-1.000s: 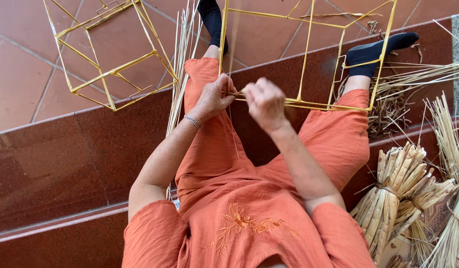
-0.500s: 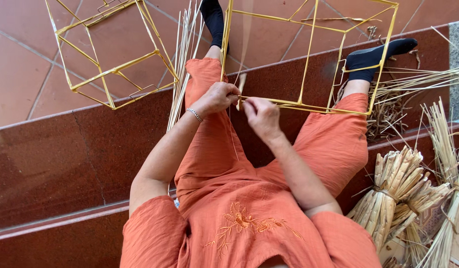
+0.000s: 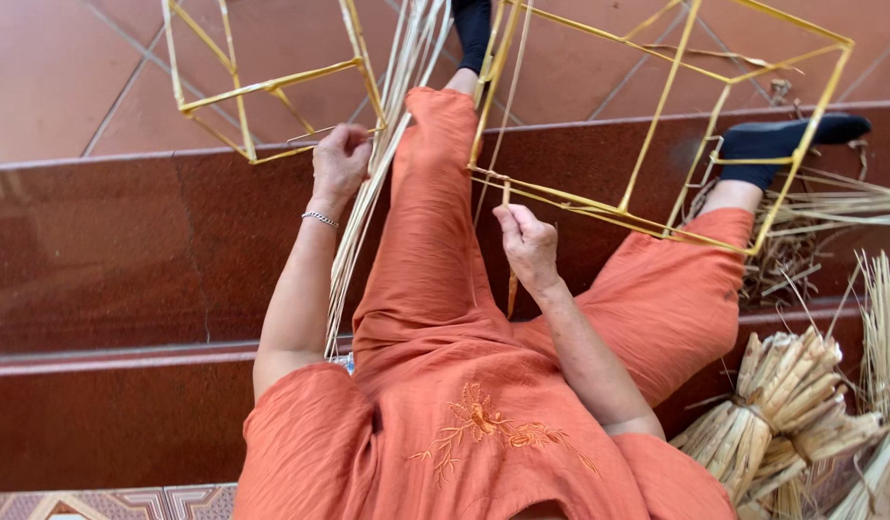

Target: The person sits on the floor and weaves thin bamboo strips into a yellow wire basket frame. They repeatedly insert and adjust the strips by hand to build up the basket walls.

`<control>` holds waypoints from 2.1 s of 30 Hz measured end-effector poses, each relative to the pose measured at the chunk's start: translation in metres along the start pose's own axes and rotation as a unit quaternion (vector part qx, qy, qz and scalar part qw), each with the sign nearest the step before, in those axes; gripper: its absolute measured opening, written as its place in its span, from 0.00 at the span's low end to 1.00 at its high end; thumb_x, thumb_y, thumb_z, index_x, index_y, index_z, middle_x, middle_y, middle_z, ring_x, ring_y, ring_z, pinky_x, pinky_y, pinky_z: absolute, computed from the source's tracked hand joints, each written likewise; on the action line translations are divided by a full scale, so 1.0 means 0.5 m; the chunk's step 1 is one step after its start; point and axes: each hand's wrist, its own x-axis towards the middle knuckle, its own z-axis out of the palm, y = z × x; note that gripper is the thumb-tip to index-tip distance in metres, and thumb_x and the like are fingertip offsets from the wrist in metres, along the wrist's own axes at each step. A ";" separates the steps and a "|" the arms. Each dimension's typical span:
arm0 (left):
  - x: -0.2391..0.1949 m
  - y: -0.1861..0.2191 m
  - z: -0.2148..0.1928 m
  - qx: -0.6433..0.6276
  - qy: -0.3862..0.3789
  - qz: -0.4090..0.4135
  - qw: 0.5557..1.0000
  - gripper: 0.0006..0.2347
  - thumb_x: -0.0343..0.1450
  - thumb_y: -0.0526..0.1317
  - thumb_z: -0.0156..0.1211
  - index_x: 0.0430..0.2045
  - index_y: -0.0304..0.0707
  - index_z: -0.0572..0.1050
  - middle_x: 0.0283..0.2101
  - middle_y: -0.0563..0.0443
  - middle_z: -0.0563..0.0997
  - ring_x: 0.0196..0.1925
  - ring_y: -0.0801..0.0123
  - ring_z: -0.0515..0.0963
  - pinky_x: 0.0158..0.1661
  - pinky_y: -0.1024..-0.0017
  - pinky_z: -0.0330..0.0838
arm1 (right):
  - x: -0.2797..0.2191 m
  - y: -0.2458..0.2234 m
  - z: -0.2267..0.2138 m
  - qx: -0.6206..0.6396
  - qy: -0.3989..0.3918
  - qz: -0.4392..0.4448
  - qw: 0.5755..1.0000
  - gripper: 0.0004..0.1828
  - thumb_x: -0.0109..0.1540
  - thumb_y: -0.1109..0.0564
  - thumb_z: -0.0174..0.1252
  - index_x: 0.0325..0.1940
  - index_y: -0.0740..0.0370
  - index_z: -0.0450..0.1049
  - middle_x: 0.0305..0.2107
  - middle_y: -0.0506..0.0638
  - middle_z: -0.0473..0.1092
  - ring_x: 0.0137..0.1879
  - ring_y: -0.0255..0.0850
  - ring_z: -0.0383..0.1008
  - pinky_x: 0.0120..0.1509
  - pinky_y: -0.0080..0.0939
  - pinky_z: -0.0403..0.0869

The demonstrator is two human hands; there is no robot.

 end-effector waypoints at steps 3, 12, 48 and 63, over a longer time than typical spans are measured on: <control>-0.004 -0.115 -0.040 0.315 -0.004 -0.023 0.949 0.07 0.65 0.44 0.70 0.30 0.43 0.86 0.35 0.41 0.86 0.39 0.53 0.85 0.47 0.58 0.78 | -0.010 -0.003 0.010 0.072 -0.009 0.027 0.997 0.09 0.71 0.57 0.57 0.51 0.63 0.79 0.17 0.45 0.66 0.23 0.28 0.67 0.28 0.32 0.67; -0.025 -0.227 0.021 0.442 -0.065 -0.085 0.891 0.06 0.69 0.37 0.61 0.32 0.43 0.85 0.39 0.36 0.84 0.45 0.45 0.83 0.47 0.54 0.78 | -0.020 0.013 0.004 0.095 -0.047 0.094 0.990 0.10 0.71 0.58 0.56 0.54 0.63 0.78 0.17 0.40 0.64 0.23 0.25 0.65 0.27 0.29 0.65; -0.276 0.447 -0.209 -0.203 -0.151 0.165 0.953 0.01 0.81 0.31 0.51 0.43 0.32 0.67 0.32 0.47 0.80 0.23 0.75 0.77 0.23 0.80 0.74 | -0.040 0.050 0.010 0.210 -0.039 0.177 0.961 0.10 0.69 0.55 0.59 0.49 0.64 0.75 0.18 0.39 0.67 0.22 0.24 0.62 0.25 0.28 0.62; -0.068 0.406 0.192 0.016 -0.148 0.316 0.937 0.05 0.80 0.35 0.55 0.44 0.38 0.66 0.26 0.52 0.80 0.22 0.75 0.81 0.20 0.78 0.74 | -0.055 0.054 -0.004 0.203 -0.055 0.186 0.960 0.09 0.68 0.52 0.61 0.42 0.60 0.78 0.20 0.37 0.67 0.25 0.23 0.63 0.27 0.27 0.64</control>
